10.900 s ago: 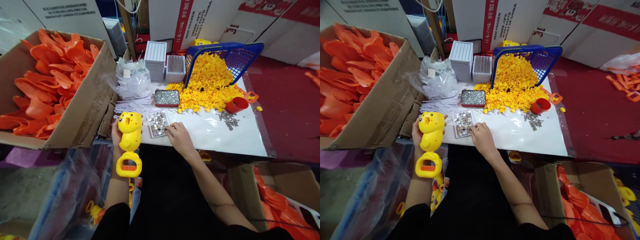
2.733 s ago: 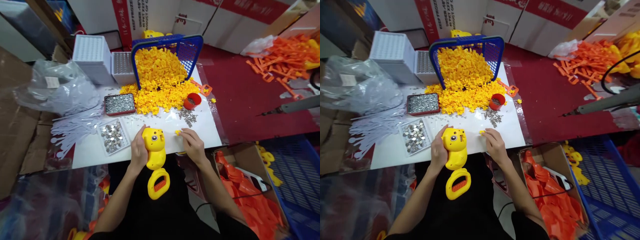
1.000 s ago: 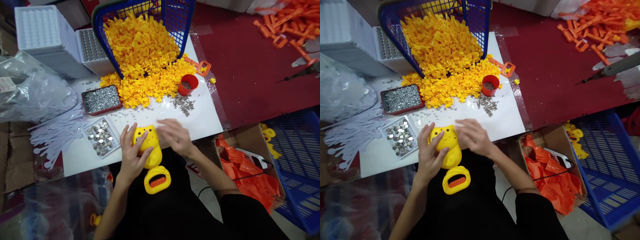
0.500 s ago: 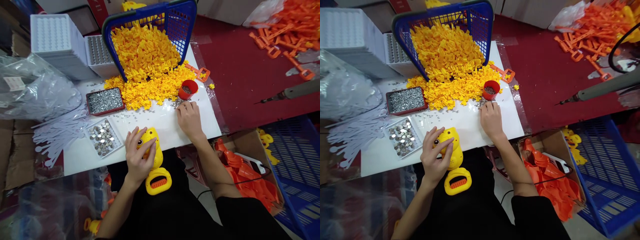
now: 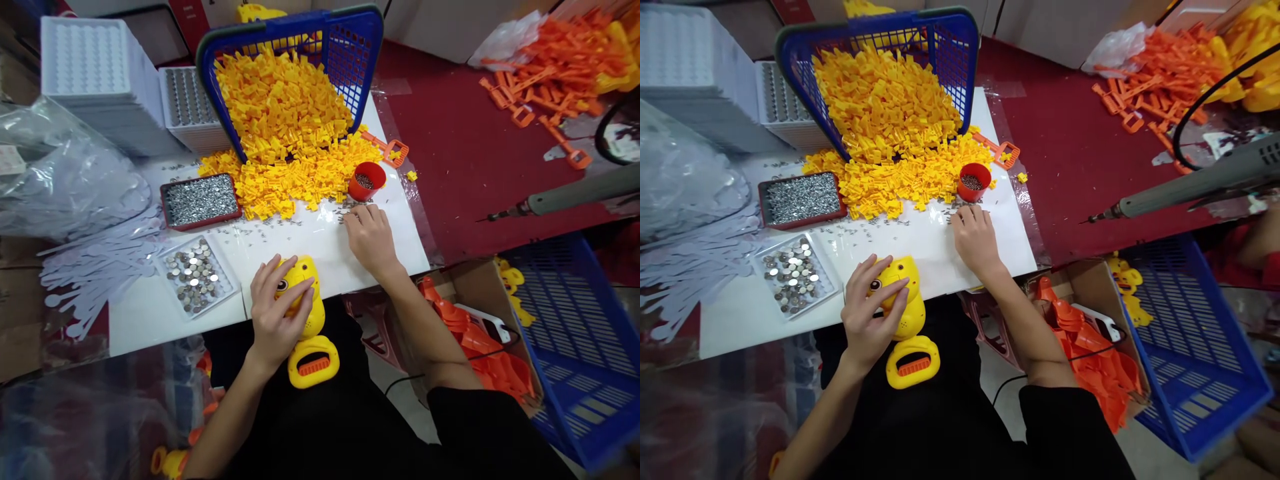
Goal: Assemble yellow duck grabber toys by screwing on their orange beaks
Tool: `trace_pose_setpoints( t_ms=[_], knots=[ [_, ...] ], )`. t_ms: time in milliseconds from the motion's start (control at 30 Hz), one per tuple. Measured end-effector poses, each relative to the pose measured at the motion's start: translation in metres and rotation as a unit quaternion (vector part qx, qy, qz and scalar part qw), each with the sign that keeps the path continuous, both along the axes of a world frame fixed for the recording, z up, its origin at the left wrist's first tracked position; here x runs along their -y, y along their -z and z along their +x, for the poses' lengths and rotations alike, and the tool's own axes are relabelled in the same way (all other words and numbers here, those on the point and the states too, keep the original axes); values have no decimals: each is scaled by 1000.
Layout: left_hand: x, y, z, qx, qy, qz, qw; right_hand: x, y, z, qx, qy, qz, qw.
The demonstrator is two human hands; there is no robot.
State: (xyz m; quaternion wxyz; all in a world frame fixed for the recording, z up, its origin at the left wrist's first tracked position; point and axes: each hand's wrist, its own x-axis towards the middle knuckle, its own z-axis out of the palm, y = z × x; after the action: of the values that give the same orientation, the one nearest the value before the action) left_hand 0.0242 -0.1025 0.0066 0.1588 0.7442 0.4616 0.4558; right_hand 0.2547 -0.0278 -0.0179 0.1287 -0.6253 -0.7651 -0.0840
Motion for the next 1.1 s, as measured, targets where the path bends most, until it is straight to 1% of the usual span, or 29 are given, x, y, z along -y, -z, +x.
trace_pose_setpoints(
  t_ms=[67, 200, 300, 433, 567, 733, 833, 867, 900, 933, 1000, 1100],
  knots=[
    [0, 0, -1, -2, 2, 3, 1000, -3, -2, 4, 8, -9, -10, 1000],
    [-1, -2, -1, 1, 1, 10, 1000, -12, -1, 13, -53, -24, -15, 998],
    [-1, -3, 0, 3, 0, 9, 1000, -14, 2, 9, -80, -12, -15, 997],
    [-1, -3, -1, -1, 4, 8, 1000, -10, 3, -1, -67, 11, 0, 998],
    [-1, -3, -3, -3, 8, 13, 1000, -8, 3, -1, -62, 5, 0, 998],
    [-2, -4, -5, 0, 9, 12, 1000, -7, 4, 8, -127, 8, 5, 992],
    [-2, -5, -3, 6, 2, 8, 1000, -2, -5, 11, -178, 23, 23, 983],
    [-2, -5, -2, 8, -2, 5, 1000, 2, -10, 10, -219, 28, 21, 975],
    [-1, -5, -1, 10, -5, 3, 1000, 7, -16, 7, -276, 33, 12, 960],
    [-1, -5, 0, 12, -9, 2, 1000, 14, -22, 2, -342, 34, -8, 939],
    [0, -4, 3, 12, -17, 4, 1000, 32, -35, -12, -460, 19, -74, 885],
    [1, -2, 5, 3, -25, 11, 1000, 59, -45, -39, -561, -39, -171, 809]
  ],
)
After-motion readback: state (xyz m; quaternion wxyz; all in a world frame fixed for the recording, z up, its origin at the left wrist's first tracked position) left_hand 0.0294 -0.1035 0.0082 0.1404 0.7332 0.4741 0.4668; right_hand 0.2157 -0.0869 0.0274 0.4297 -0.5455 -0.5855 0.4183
